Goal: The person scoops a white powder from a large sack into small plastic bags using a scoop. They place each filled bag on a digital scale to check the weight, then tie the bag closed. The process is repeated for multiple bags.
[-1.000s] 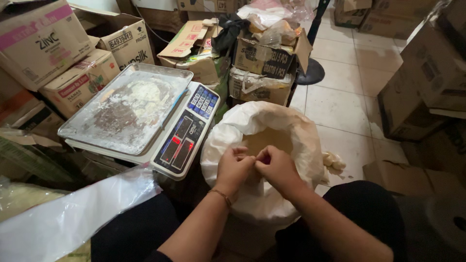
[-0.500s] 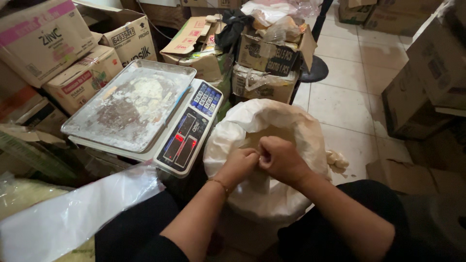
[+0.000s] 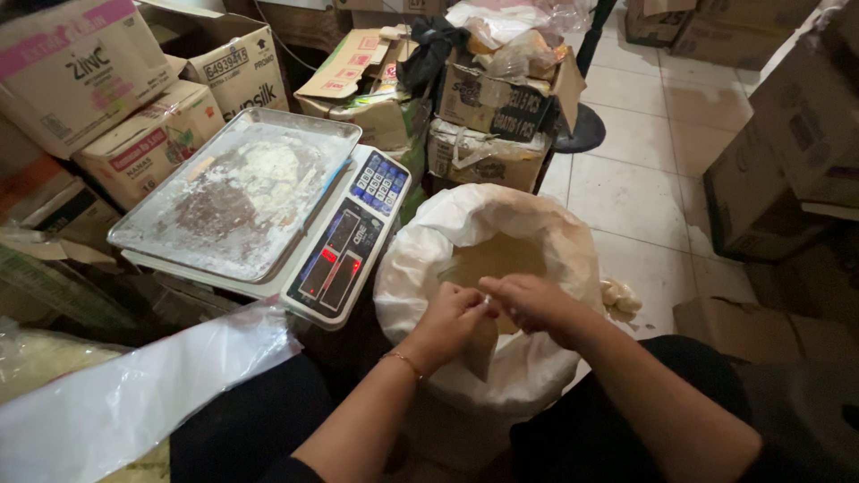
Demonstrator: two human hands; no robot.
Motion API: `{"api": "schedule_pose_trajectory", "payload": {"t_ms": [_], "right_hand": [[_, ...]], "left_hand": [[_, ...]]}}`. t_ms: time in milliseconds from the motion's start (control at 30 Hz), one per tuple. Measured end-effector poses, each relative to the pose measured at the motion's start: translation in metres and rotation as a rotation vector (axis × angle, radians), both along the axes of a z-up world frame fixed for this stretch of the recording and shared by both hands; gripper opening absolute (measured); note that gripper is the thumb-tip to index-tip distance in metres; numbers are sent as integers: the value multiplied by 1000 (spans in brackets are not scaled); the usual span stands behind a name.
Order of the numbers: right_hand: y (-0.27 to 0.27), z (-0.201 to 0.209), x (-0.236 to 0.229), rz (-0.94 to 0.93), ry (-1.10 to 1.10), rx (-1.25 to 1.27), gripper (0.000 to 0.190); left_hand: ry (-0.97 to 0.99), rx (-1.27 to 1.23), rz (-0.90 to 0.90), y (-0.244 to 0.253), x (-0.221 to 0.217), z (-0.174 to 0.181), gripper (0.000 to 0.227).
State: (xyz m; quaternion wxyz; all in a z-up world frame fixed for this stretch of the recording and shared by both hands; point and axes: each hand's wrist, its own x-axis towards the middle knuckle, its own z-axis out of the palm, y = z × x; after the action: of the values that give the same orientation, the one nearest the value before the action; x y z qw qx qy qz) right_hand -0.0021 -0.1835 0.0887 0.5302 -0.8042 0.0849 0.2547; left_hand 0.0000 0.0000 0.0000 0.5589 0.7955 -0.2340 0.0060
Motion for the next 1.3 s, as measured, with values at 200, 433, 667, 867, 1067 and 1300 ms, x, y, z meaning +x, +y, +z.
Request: {"api": "schedule_pose_trajectory", "payload": {"t_ms": [200, 433, 667, 867, 1067, 1300], "right_hand": [[7, -19, 3, 46, -153, 130, 26], [18, -37, -6, -103, -437, 147, 26], [15, -19, -8, -167, -528, 151, 24], [-4, 30, -4, 134, -839, -18, 15], [-14, 67, -1, -291, -381, 498, 18], [-45, 57, -34, -61, 58, 637, 54]], "left_hand": [[123, -156, -21, 4, -4, -2, 28], [85, -71, 135, -1, 0, 2, 25], [-70, -108, 96, 2, -4, 15, 24], [-66, -217, 37, -9, -8, 70, 26], [166, -382, -97, -25, -23, 134, 31], [828, -960, 38, -49, -21, 136, 26]]}}
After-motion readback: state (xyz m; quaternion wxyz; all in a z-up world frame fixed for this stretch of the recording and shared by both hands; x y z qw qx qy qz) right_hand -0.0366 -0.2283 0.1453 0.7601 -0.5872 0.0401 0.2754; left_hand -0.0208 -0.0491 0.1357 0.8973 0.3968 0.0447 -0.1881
